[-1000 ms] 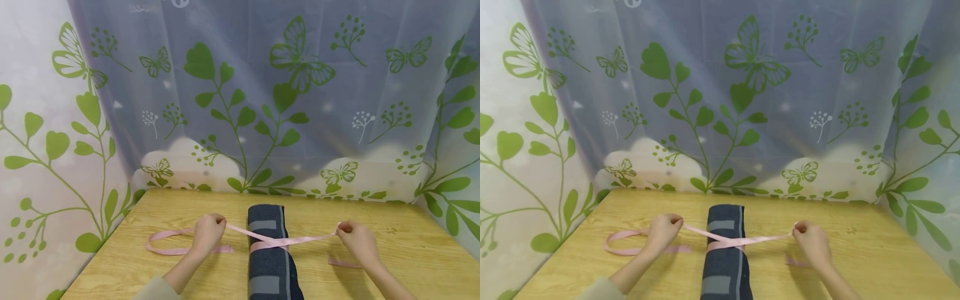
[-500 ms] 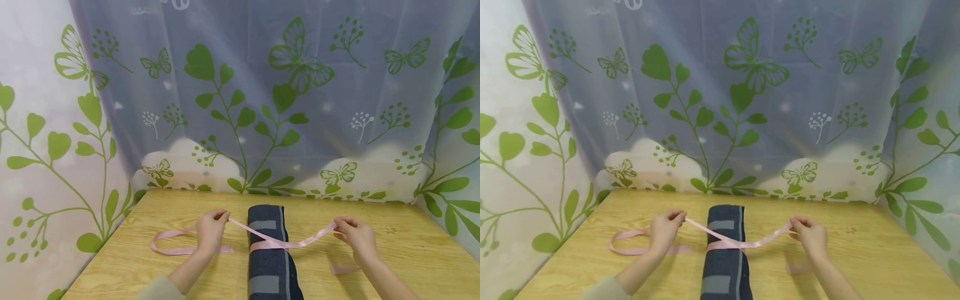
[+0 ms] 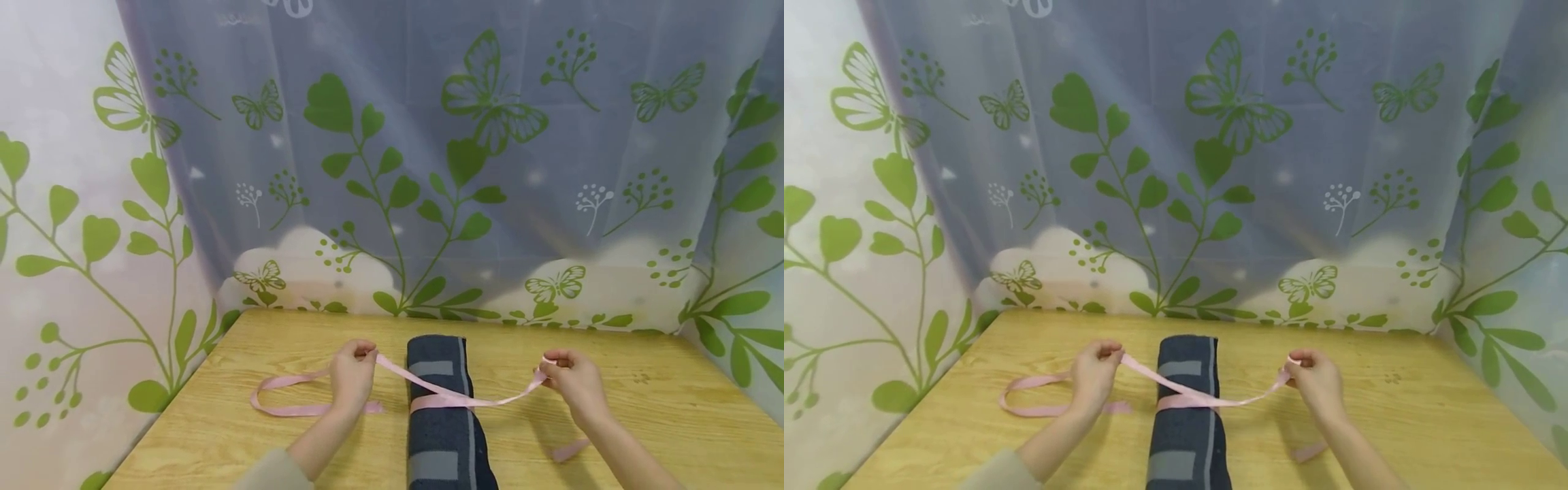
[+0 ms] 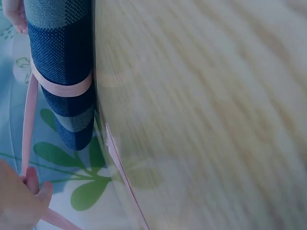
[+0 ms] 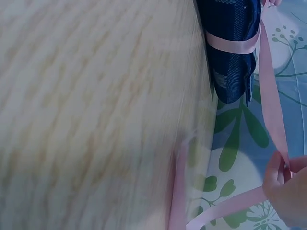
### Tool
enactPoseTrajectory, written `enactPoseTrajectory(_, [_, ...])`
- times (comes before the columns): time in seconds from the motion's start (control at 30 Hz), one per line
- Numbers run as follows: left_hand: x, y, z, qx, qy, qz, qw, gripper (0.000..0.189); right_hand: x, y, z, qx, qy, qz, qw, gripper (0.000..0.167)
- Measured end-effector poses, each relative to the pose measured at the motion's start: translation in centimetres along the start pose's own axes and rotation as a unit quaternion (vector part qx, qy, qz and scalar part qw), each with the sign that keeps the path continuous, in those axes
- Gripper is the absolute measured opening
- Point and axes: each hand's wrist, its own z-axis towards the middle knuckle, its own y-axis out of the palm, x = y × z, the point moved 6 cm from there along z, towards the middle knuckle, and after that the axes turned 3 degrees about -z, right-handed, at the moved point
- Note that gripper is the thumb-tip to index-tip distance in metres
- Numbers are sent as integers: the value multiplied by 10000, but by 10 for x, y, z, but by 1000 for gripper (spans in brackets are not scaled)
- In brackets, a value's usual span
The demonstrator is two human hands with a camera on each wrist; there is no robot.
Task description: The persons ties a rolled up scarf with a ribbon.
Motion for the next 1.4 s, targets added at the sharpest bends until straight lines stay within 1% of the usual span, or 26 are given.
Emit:
enactPoseTrajectory(0.07, [0,2,1,-29,-100,-56,9999,7,-2,2,1,-93,-96,-139,9998,32])
enactPoseTrajectory(0.13, [2,3,1,-41,-103,-98,9999,7,-4,5,1,-208,-192,-380,9989,33])
enactPoseTrajectory(0.27, [4,6,3,-179,-245,-277,9992,9,-10,10,1,-479,-397,-844,9945,34])
enactPoseTrajectory(0.33, [4,8,4,-266,-361,-389,9982,10,-13,12,1,-521,-489,-1021,9922,34])
enactPoseTrajectory(0.47, [5,9,6,-303,-526,-511,9968,12,-18,15,1,-521,-567,-1295,9886,35])
enactPoseTrajectory(0.57, [5,11,8,-362,-720,-833,9933,13,-20,18,1,-573,-600,-1448,9860,39])
enactPoseTrajectory(0.7, [6,14,8,-512,-925,-1346,9852,16,-25,22,0,-665,-728,-1552,9829,44])
enactPoseTrajectory(0.77, [6,15,9,-583,-941,-1414,9838,18,-28,24,-1,-684,-837,-1612,9810,42])
enactPoseTrajectory(0.9, [7,17,11,-746,-910,-1368,9836,20,-36,26,-2,-645,-1077,-1817,9753,35])
enactPoseTrajectory(1.07, [12,19,12,-890,-706,-1178,9865,22,-43,30,-3,-601,-1220,-1957,9712,29])
enactPoseTrajectory(1.13, [14,19,13,-954,-628,-1036,9880,21,-46,32,-3,-547,-1308,-2048,9685,26])
enactPoseTrajectory(1.2, [16,20,13,-1045,-561,-870,9891,20,-49,33,-3,-456,-1476,-2198,9632,22])
enactPoseTrajectory(1.3, [17,21,13,-1249,-468,-538,9896,20,-52,35,-3,-368,-1690,-2338,9568,16])
enactPoseTrajectory(1.37, [18,23,14,-1414,-343,-354,9887,21,-54,36,-3,-359,-1768,-2343,9553,12])
enactPoseTrajectory(1.4, [18,23,14,-1496,-281,-250,9880,22,-54,37,-3,-383,-1765,-2297,9564,11])
